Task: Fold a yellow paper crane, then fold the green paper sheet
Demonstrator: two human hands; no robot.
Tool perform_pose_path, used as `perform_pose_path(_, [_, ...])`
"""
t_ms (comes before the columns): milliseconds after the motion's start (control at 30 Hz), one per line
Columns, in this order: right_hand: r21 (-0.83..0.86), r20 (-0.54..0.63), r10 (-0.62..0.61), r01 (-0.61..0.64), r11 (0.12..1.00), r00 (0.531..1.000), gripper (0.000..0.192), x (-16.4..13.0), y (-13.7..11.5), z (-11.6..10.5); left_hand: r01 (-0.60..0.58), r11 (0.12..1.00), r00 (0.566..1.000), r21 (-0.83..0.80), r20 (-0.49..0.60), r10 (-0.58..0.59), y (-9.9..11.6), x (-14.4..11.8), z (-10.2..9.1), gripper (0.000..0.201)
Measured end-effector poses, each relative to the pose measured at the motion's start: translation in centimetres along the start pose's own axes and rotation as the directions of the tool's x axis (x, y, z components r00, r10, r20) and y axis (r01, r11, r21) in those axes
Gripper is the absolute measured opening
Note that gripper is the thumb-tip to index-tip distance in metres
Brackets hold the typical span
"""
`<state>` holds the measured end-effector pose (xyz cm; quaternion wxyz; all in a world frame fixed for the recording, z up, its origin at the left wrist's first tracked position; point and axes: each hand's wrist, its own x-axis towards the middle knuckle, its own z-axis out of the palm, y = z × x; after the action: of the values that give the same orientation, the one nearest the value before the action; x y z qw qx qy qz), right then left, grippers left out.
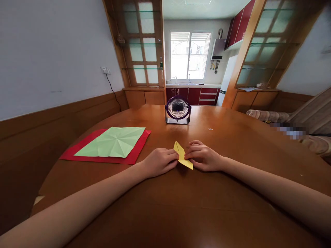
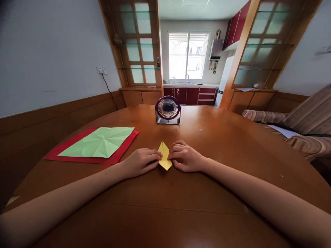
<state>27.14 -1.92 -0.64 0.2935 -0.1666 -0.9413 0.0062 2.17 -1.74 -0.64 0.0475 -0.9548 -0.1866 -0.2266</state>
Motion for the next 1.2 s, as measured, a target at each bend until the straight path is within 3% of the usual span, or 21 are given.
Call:
perform_pose_path(133, [-0.003,0.042,0.053,-0.053,0.999,0.998,0.017,0.1,-0.1,-0.1,0.153,0.979,0.988,-0.133,-0.012,-0.156,0.4,0.2,0.1,0.017])
perform_pose_path(333, [0.049,0.054,0.176,-0.179,0.983,0.983,0.018,0.5,-0.5,-0.1,0.335,0.923,0.939,-0.188,-0.015,-0.344,1.0,0.9,-0.3,0.015])
perform_pose_path(533, [0.290,0.045,0.412,-0.406,0.866,0.910,0.021,0.6,-0.3,0.4,0.397,0.858,0.904,-0.325,-0.021,-0.426,1.1,1.3,-0.6,0.023])
perform_pose_path(667, [0.405,0.064,0.507,-0.487,0.774,0.860,0.026,0.7,0.1,0.8,0.477,0.769,0.851,-0.425,0.005,-0.525,1.0,1.4,-0.4,0.023])
perform_pose_path(933, [0.396,0.036,0.581,-0.546,0.739,0.813,0.021,1.0,-0.3,1.3,0.604,0.611,0.735,-0.512,0.062,-0.675,0.8,1.3,0.4,0.021])
perform_pose_path(1200, [0.278,-0.017,0.610,-0.582,0.764,0.792,0.019,0.9,-0.3,1.6,0.634,0.589,0.700,-0.501,0.049,-0.712,0.8,1.3,0.6,0.016])
